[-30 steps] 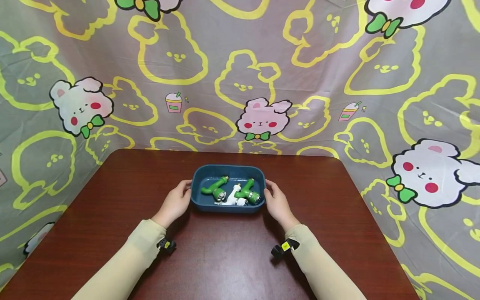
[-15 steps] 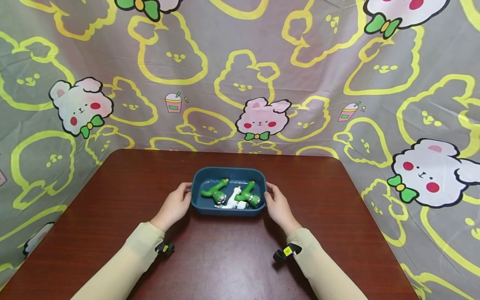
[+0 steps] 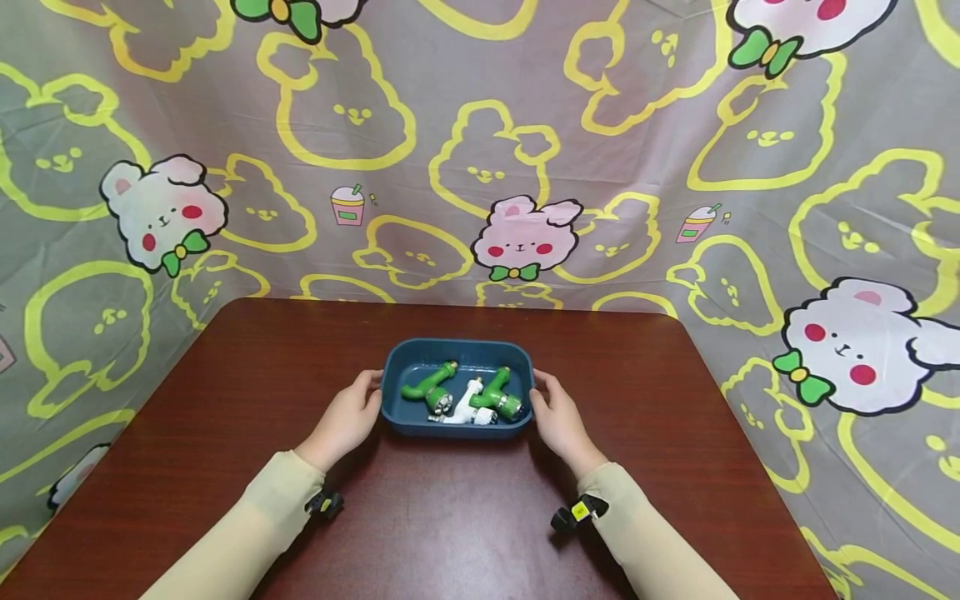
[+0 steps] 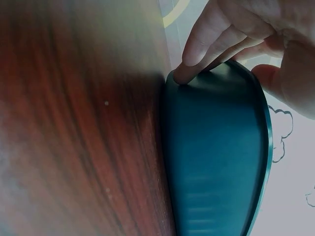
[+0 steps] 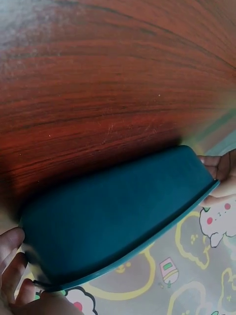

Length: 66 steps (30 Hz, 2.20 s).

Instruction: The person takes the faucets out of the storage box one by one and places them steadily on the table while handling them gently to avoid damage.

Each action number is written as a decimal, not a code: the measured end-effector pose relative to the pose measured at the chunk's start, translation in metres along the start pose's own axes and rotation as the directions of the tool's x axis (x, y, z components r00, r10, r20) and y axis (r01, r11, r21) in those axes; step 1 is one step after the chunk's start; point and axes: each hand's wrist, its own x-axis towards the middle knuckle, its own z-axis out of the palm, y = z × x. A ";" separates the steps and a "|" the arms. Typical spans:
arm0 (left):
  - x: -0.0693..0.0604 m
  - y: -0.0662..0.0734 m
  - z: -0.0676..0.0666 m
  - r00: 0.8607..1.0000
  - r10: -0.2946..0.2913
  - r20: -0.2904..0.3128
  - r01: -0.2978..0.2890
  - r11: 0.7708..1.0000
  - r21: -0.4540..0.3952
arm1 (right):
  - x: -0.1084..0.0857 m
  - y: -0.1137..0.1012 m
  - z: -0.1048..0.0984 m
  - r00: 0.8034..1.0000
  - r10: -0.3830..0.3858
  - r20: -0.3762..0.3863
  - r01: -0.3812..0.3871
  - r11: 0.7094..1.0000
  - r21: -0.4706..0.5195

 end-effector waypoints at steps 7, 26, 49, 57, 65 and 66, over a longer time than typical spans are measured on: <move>-0.004 0.000 0.001 0.999 0.036 -0.015 -0.035 0.999 0.022 | -0.004 0.002 -0.002 1.000 -0.022 0.020 0.022 1.000 0.016; -0.009 0.004 -0.003 0.999 0.048 0.000 -0.048 0.999 0.025 | -0.007 0.004 -0.003 1.000 -0.013 0.023 0.013 1.000 -0.002; -0.009 0.001 -0.004 0.999 0.048 0.002 -0.048 0.998 0.047 | -0.003 0.003 -0.006 0.994 -0.104 0.024 0.107 0.978 -0.180; -0.007 0.004 -0.013 1.000 0.021 0.013 -0.022 0.995 0.100 | -0.003 -0.001 -0.010 0.974 -0.225 -0.039 0.199 0.921 -0.334; -0.008 0.007 -0.015 0.992 0.125 -0.017 -0.119 0.972 0.204 | -0.004 -0.010 -0.011 0.926 -0.368 -0.084 0.302 0.855 -0.423; -0.008 0.006 -0.015 0.989 0.150 -0.015 -0.143 0.966 0.214 | -0.004 -0.011 -0.011 0.920 -0.383 -0.083 0.313 0.845 -0.434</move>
